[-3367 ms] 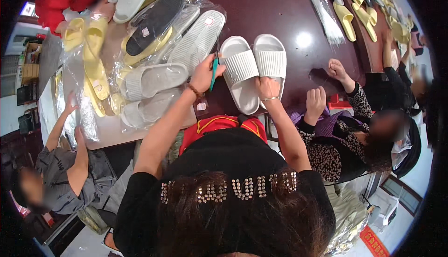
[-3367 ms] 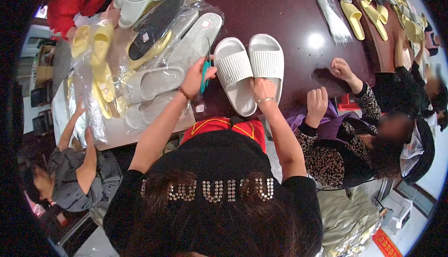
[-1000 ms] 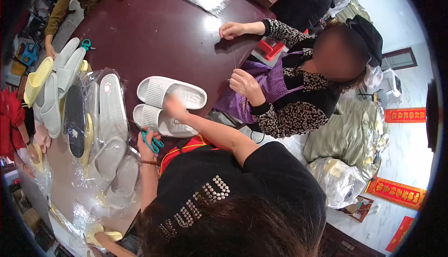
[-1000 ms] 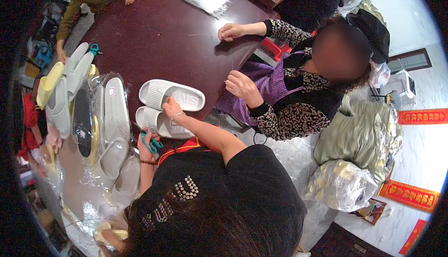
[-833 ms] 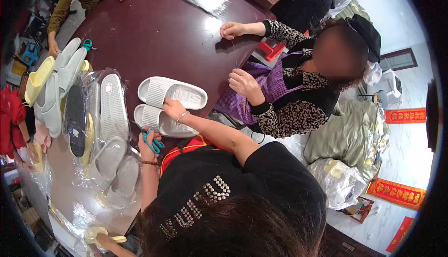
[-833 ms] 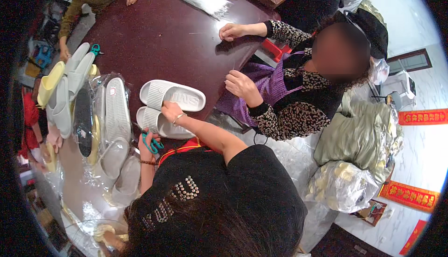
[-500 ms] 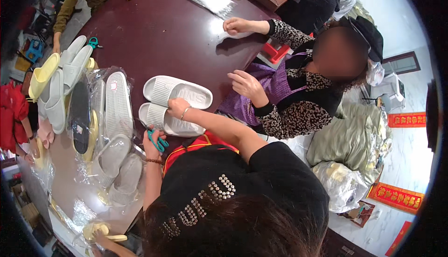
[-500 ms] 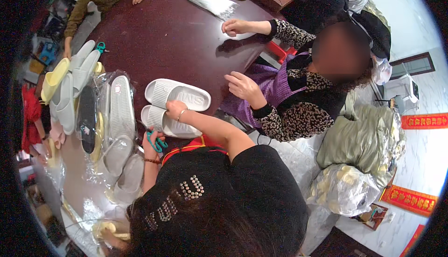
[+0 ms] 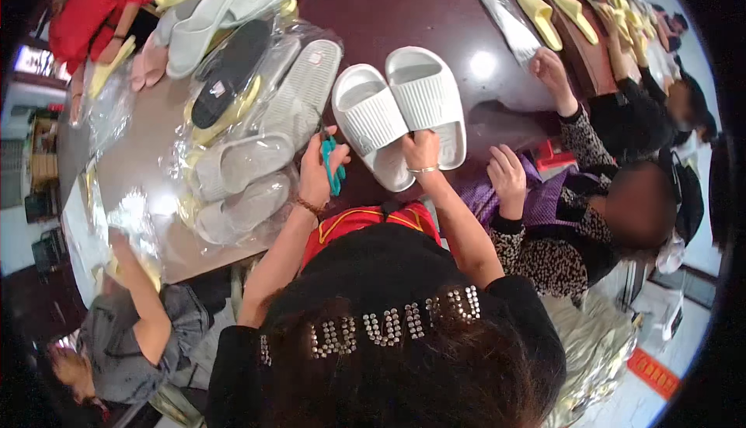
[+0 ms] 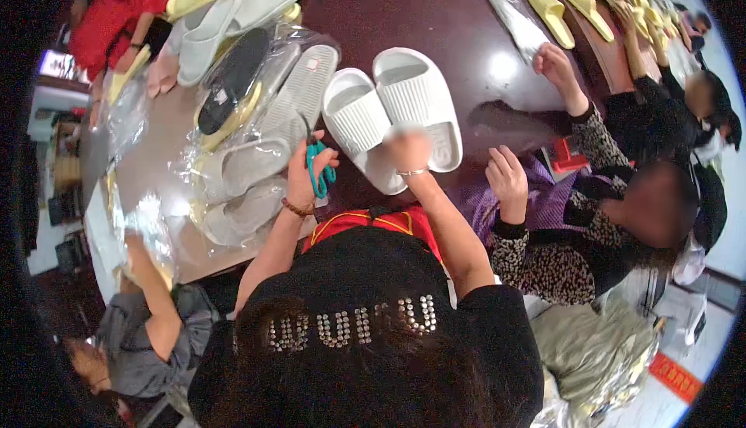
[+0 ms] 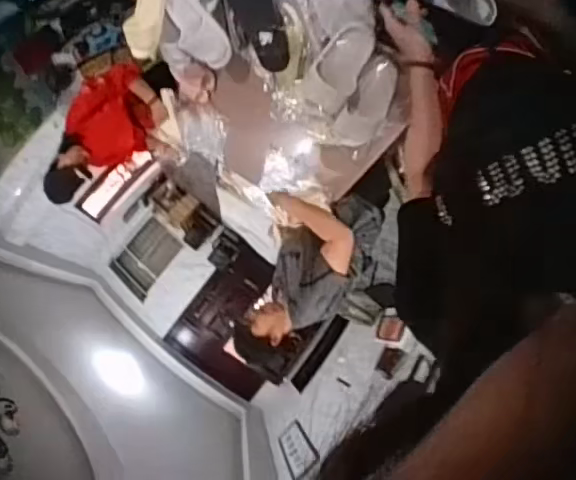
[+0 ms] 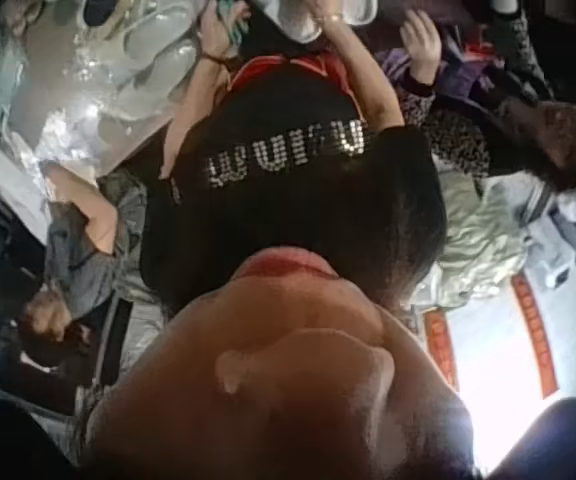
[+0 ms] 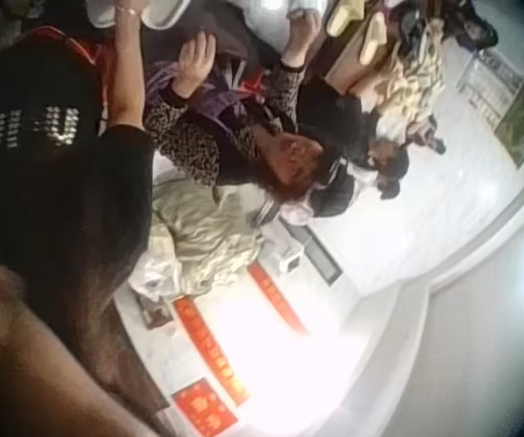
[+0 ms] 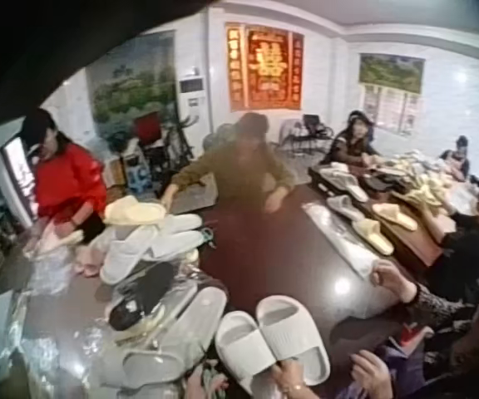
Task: Trim excess material and threads from molded plastic sandals using scissors and sorting them into piles.
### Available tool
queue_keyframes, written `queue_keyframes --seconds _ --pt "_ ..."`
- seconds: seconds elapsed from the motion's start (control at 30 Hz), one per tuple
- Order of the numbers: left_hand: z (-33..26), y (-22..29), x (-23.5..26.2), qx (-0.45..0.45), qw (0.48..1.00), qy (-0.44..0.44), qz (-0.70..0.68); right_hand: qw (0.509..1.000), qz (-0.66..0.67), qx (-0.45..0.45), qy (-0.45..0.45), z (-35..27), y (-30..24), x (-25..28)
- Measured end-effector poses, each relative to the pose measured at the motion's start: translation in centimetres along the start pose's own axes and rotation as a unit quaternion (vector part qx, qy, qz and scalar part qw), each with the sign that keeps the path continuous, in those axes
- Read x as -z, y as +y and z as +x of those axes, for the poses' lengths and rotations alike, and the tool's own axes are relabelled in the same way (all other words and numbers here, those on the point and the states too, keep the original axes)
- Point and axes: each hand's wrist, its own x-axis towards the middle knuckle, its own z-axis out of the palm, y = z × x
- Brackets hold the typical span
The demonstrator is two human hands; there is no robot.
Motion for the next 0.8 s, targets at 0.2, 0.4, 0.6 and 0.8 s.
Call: queue_keyframes --seconds 0.2,0.4,0.6,0.8 --pt "-1.5 4.9 -2.3 0.001 0.992 -0.103 -0.067 0.997 0.058 0.035 0.024 -0.8 -0.8 0.9" --pt "-1.5 4.4 -3.1 -0.012 0.995 -0.093 -0.043 0.991 0.130 -0.015 0.034 -1.3 -1.7 1.3" --pt "-0.8 2.1 -2.4 -0.010 0.996 -0.084 -0.010 0.982 0.167 -0.089 -0.002 -1.7 -1.1 0.6" --pt "0.1 -0.4 -2.5 0.012 0.996 -0.071 0.059 0.983 0.117 -0.112 -0.082 -1.1 1.1 -1.1"
